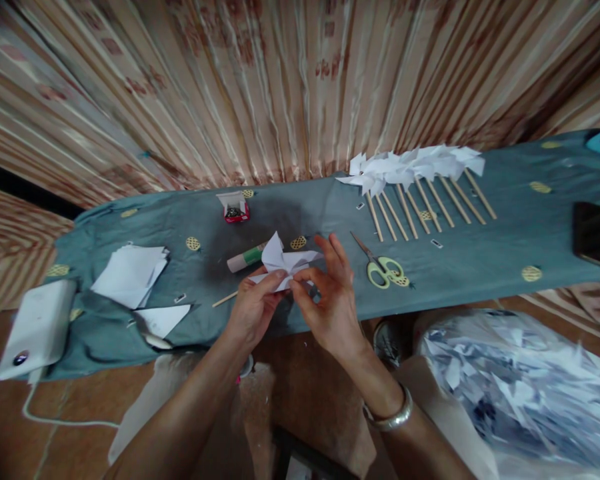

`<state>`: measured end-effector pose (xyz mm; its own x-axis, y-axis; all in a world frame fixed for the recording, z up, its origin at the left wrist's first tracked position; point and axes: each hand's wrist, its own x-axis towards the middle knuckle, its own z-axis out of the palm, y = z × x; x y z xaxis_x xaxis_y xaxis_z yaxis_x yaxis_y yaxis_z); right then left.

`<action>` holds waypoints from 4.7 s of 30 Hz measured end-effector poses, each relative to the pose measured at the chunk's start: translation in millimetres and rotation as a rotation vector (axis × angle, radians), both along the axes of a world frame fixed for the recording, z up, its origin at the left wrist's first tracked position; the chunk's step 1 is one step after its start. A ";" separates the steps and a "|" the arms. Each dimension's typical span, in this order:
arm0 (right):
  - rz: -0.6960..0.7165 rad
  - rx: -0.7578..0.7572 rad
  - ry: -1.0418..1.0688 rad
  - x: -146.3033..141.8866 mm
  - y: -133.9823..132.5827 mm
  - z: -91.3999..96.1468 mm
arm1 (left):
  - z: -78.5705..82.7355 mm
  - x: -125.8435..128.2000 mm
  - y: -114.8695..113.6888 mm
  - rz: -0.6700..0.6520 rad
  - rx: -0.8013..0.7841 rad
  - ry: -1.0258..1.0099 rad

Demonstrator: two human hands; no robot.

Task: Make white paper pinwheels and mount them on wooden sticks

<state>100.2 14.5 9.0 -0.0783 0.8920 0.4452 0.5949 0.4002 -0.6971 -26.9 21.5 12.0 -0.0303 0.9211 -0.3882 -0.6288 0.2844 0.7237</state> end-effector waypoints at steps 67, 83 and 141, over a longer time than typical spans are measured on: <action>0.239 -0.711 0.625 32.6 17.0 12.5 | -8.0 1.2 1.3 -0.156 0.074 0.475; 0.102 -0.848 0.622 20.5 17.7 13.5 | -1.4 -0.1 -0.6 -0.240 0.115 0.519; -0.083 -0.380 -0.446 39.4 27.5 -18.9 | -5.7 -41.7 -1.6 0.092 -0.024 0.320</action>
